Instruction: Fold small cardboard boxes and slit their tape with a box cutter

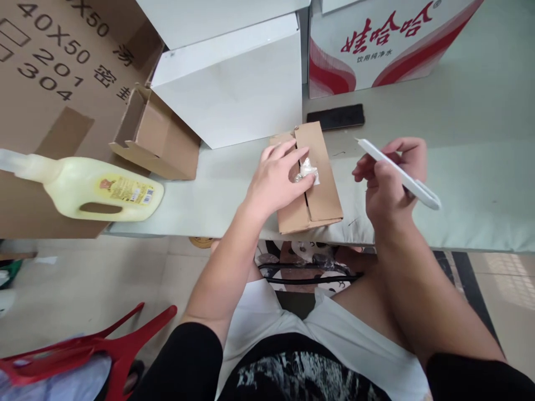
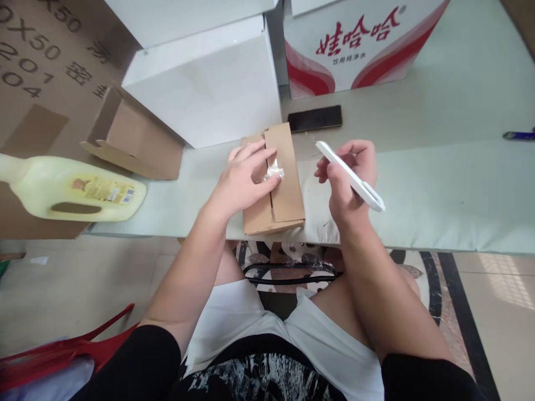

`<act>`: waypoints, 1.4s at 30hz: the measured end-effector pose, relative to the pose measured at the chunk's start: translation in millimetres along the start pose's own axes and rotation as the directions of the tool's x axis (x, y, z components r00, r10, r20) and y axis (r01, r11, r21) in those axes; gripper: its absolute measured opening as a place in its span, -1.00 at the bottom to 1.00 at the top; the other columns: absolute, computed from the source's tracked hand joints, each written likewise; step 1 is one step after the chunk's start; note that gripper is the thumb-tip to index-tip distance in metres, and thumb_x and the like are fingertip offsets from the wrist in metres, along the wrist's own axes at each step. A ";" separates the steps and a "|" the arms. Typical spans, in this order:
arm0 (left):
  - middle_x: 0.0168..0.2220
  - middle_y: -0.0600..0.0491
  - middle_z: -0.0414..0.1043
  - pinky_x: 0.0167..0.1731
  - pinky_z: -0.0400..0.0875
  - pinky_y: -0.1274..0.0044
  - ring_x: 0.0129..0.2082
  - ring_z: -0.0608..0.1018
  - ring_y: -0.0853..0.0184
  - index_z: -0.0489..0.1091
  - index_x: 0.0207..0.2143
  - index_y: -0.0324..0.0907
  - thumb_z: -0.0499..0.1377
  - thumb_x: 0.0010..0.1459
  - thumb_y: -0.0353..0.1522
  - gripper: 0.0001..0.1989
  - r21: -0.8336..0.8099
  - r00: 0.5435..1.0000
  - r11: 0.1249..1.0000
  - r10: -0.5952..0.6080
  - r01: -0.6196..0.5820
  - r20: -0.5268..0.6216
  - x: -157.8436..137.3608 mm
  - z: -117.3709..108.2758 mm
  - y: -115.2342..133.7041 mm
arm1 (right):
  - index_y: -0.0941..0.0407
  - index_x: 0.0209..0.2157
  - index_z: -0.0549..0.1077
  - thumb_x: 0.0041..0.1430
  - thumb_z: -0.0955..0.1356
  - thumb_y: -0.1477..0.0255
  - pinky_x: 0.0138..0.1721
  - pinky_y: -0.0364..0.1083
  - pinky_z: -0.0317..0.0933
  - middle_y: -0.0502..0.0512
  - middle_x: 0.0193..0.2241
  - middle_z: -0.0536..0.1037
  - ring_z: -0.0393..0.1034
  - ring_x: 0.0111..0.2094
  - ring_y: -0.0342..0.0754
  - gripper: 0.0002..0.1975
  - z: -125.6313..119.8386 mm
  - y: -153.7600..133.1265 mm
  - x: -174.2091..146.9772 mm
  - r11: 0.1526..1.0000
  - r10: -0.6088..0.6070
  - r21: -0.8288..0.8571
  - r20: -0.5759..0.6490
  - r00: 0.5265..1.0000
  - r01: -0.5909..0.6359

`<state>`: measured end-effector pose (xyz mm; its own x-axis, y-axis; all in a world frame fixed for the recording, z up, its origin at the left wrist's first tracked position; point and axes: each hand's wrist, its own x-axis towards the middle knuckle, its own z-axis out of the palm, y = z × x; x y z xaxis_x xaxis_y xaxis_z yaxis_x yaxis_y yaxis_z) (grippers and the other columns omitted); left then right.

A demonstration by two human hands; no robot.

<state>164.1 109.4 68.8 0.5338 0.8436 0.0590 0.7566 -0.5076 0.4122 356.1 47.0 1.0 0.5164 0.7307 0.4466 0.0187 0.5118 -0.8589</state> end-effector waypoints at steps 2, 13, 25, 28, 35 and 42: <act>0.26 -0.04 0.41 0.28 0.27 0.14 0.26 0.36 0.00 0.51 0.11 -0.05 0.21 0.27 -0.25 -0.62 0.021 1.000 1.000 0.019 -0.019 0.022 0.8 -7.1 6.1 | 0.00 -0.26 0.42 0.10 0.46 0.36 -0.49 -0.11 0.29 -0.08 -0.48 0.47 0.42 -0.49 -0.11 -0.81 -2.3 -5.8 3.4 1.000 0.013 -0.025 0.007 1.000 -0.013; -0.08 -0.03 0.55 0.00 0.40 0.27 0.01 0.52 0.07 0.54 -0.14 0.01 0.09 0.33 -0.40 -0.77 -0.021 0.983 0.999 -0.036 0.033 -0.180 61.6 16.1 3.2 | 0.00 -0.38 0.42 0.09 0.47 0.25 -0.50 -0.06 0.36 -0.05 -0.49 0.40 0.41 -0.50 -0.09 -0.81 10.7 -43.2 2.1 0.992 0.069 0.095 0.179 0.981 -0.087; -0.14 0.08 0.62 -0.11 0.39 0.28 -0.13 0.59 0.10 0.48 0.02 0.11 0.04 0.36 -0.37 -0.69 -0.090 0.992 0.990 -0.117 0.113 -0.049 58.3 12.4 0.3 | 0.07 -0.45 0.43 0.11 0.46 0.20 -0.72 -0.11 0.27 -0.05 -0.58 0.38 0.38 -0.67 -0.13 -0.75 21.1 -53.3 4.2 0.981 0.138 0.131 0.022 0.990 -0.140; -0.14 0.07 0.61 -0.10 0.39 0.29 -0.08 0.59 0.07 0.47 0.04 0.11 0.03 0.36 -0.37 -0.67 -0.075 0.993 0.991 -0.116 0.113 -0.037 57.8 12.2 -0.3 | 0.09 -0.52 0.45 0.19 0.30 -0.15 -0.87 -0.11 0.08 -0.01 -0.69 0.34 0.34 -0.76 -0.07 -0.42 14.6 -56.7 6.7 0.968 0.233 0.097 -0.032 0.972 -0.229; -0.15 0.09 0.60 -0.02 0.41 0.26 0.04 0.57 0.02 0.48 0.05 0.12 0.09 0.25 -0.42 -0.61 -0.108 0.996 0.991 -0.080 0.077 -0.028 56.1 11.0 -6.7 | 0.07 -0.47 0.50 0.19 0.40 0.06 -0.83 -0.15 0.05 -0.10 -0.77 0.32 0.25 -0.80 -0.15 -0.62 10.7 -67.3 5.4 0.959 0.280 -0.011 -0.098 0.955 -0.283; -0.08 0.08 0.61 0.03 0.43 0.28 0.00 0.59 0.08 0.50 0.10 0.06 0.18 0.24 -0.40 -0.61 -0.128 0.999 0.991 -0.040 0.038 -0.017 58.2 13.7 -10.8 | 0.07 -0.37 0.63 0.10 0.45 0.38 -0.59 -0.07 0.13 -0.03 -0.62 0.48 0.33 -0.62 -0.14 -0.91 4.8 -68.0 1.5 0.993 0.083 -0.098 0.112 0.990 -0.072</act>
<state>192.1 161.5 55.4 0.4966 0.8660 0.0577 0.7213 -0.4488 0.5275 351.5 15.5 61.2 0.4172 0.8165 0.3992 0.0657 0.4110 -0.9093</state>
